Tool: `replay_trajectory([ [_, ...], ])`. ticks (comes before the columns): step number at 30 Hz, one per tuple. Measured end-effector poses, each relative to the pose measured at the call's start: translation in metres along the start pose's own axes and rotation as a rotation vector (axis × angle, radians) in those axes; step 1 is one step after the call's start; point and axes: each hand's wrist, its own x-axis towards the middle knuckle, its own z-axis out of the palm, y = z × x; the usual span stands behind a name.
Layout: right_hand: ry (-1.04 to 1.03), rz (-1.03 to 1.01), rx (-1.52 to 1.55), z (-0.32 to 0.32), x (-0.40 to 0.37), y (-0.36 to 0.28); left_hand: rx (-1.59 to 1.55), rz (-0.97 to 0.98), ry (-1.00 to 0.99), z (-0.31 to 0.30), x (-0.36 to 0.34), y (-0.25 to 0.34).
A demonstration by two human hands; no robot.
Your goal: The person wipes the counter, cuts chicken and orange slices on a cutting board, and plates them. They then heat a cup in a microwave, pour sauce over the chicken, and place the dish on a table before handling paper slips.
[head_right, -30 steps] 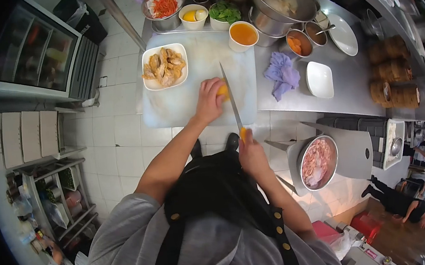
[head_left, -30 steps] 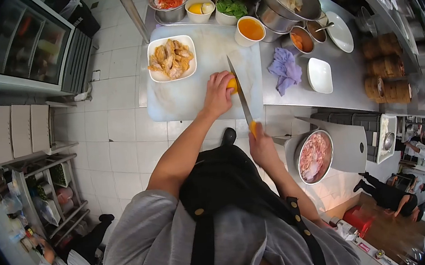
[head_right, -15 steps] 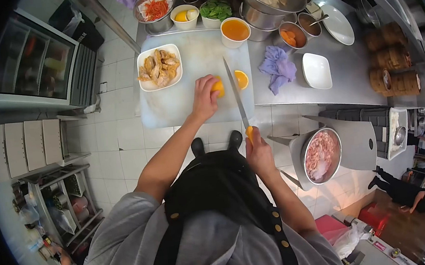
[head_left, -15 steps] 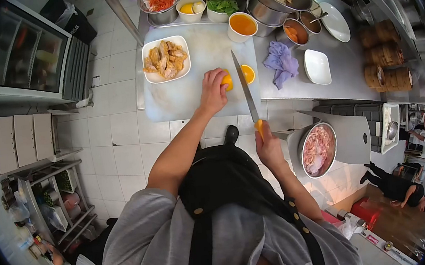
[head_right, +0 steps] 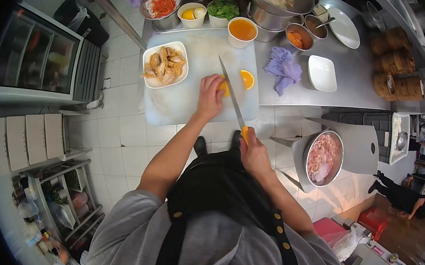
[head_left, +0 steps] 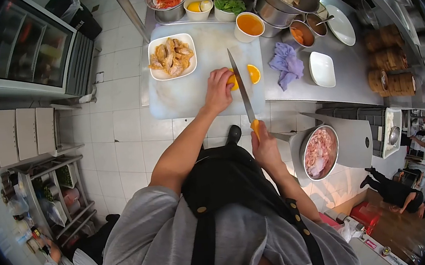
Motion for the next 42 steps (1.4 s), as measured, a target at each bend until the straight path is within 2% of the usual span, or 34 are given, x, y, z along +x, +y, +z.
replay_trajectory([
  [7,-0.045,0.032,-0.012,0.0,0.007,-0.002,-0.015,0.008,0.028,0.001,0.0,-0.001],
  [13,-0.053,0.057,-0.026,0.025,0.068,-0.001,-0.008,0.006,0.028,0.005,-0.002,-0.003],
  [16,-0.115,0.092,0.009,0.003,0.02,-0.005,-0.011,-0.01,0.009,0.002,-0.001,-0.001],
  [17,-0.077,0.068,-0.026,0.003,0.003,-0.002,-0.018,-0.017,0.004,0.002,0.0,-0.002],
  [21,-0.071,0.056,0.015,0.039,0.04,0.02,-0.032,-0.001,0.03,0.004,-0.001,0.0],
  [25,-0.092,0.165,-0.001,0.044,0.002,0.024,-0.026,-0.006,0.023,0.002,0.003,-0.001],
  [28,-0.066,0.113,0.035,0.026,-0.023,0.039,-0.05,0.019,0.025,0.001,0.003,-0.006],
  [29,0.009,0.055,0.062,0.022,-0.02,0.039,-0.063,0.045,0.024,0.0,0.0,-0.007],
  [35,-0.014,0.105,0.05,0.008,0.002,0.002,-0.08,0.017,0.011,-0.003,-0.002,-0.004],
  [42,-0.006,0.055,0.023,0.012,0.005,-0.005,-0.087,0.022,0.013,-0.004,-0.001,-0.003],
])
